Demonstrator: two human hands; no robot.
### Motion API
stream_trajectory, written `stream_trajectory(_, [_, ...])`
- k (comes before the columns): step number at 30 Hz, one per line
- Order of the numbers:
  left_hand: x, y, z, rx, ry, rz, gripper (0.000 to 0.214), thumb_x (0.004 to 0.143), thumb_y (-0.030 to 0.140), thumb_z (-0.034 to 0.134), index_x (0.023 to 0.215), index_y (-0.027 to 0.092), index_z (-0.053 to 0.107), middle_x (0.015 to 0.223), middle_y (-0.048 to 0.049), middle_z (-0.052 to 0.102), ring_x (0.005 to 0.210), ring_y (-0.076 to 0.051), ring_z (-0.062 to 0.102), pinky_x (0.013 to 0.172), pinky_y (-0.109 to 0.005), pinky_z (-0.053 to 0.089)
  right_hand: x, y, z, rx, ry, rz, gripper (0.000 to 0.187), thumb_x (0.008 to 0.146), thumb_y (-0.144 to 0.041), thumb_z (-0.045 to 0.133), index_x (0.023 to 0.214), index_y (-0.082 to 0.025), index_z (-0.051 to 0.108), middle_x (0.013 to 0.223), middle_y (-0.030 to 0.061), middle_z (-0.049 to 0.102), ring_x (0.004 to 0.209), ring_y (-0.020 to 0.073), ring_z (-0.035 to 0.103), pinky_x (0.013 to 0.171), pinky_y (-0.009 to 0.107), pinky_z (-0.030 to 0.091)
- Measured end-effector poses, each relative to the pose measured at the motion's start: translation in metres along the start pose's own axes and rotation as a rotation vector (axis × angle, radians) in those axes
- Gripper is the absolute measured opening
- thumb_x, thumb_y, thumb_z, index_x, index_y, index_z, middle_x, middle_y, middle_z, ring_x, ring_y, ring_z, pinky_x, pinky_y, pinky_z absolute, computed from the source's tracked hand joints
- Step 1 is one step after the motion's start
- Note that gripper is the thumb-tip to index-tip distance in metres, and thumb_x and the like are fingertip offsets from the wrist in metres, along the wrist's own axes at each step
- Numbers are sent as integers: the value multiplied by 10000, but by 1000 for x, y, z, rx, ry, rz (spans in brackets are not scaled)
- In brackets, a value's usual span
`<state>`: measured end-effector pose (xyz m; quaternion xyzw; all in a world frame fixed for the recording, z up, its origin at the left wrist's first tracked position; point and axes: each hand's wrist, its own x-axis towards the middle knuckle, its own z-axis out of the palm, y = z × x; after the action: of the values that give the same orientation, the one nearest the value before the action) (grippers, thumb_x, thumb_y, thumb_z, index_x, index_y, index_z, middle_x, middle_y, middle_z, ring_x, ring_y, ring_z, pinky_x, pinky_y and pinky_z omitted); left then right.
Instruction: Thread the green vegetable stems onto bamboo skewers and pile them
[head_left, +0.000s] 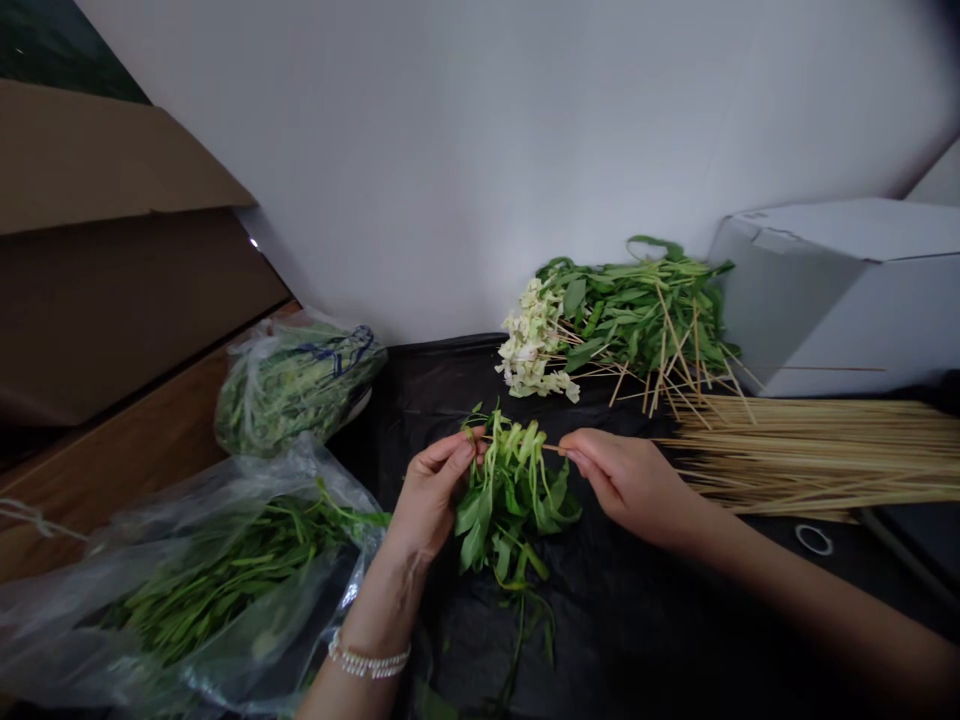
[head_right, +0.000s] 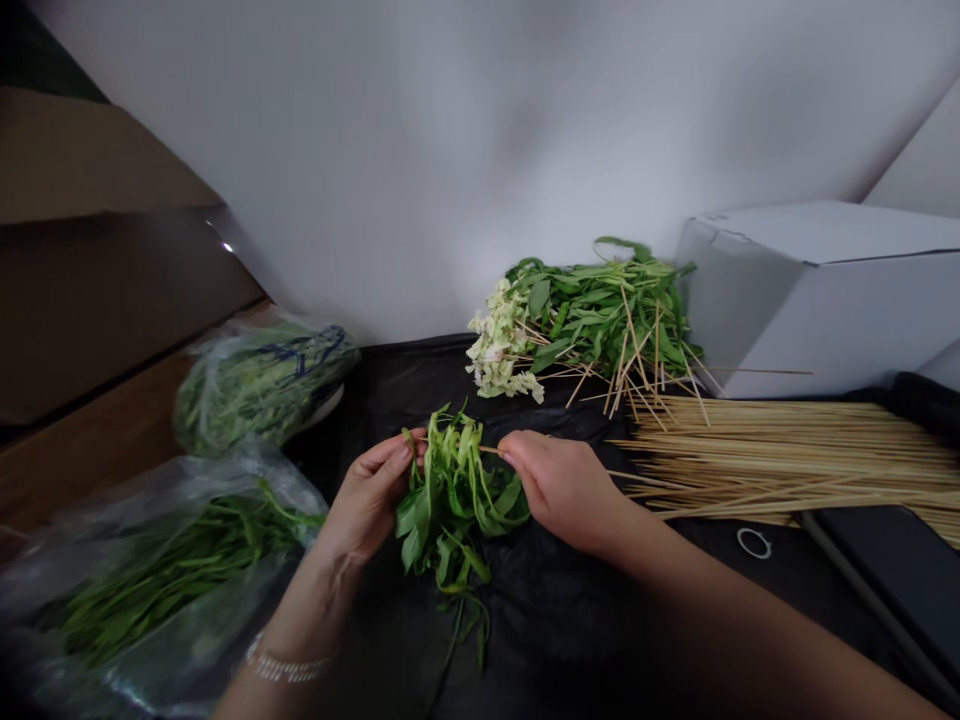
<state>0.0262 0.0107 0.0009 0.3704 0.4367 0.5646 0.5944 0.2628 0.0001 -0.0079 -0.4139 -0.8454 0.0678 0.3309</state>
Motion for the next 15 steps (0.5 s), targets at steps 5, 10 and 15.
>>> stream_trajectory(5, [-1,0,1,14,-24,-17,352,590,327,886,889,165,796,773,-74,773,666,-143,674,658,-231,525,-2,0,2,-30,-17,1,296,986,-244,329,984,-187,620,892,59,691,791,176,646,681,297,447])
stream_trajectory(10, [-2,-1,0,44,-12,-3,366,587,340,884,895,162,796,780,-81,776,682,-164,684,668,-256,536,-2,0,4,-43,-23,5,295,985,-238,332,986,-190,624,897,59,698,795,171,649,681,292,448])
stream_trajectory(15, [-1,-3,0,35,-4,-8,335,586,325,886,872,173,800,802,-77,780,684,-155,685,671,-249,542,-2,0,5,-49,-18,1,305,987,-232,331,997,-185,632,927,69,706,810,171,651,695,294,455])
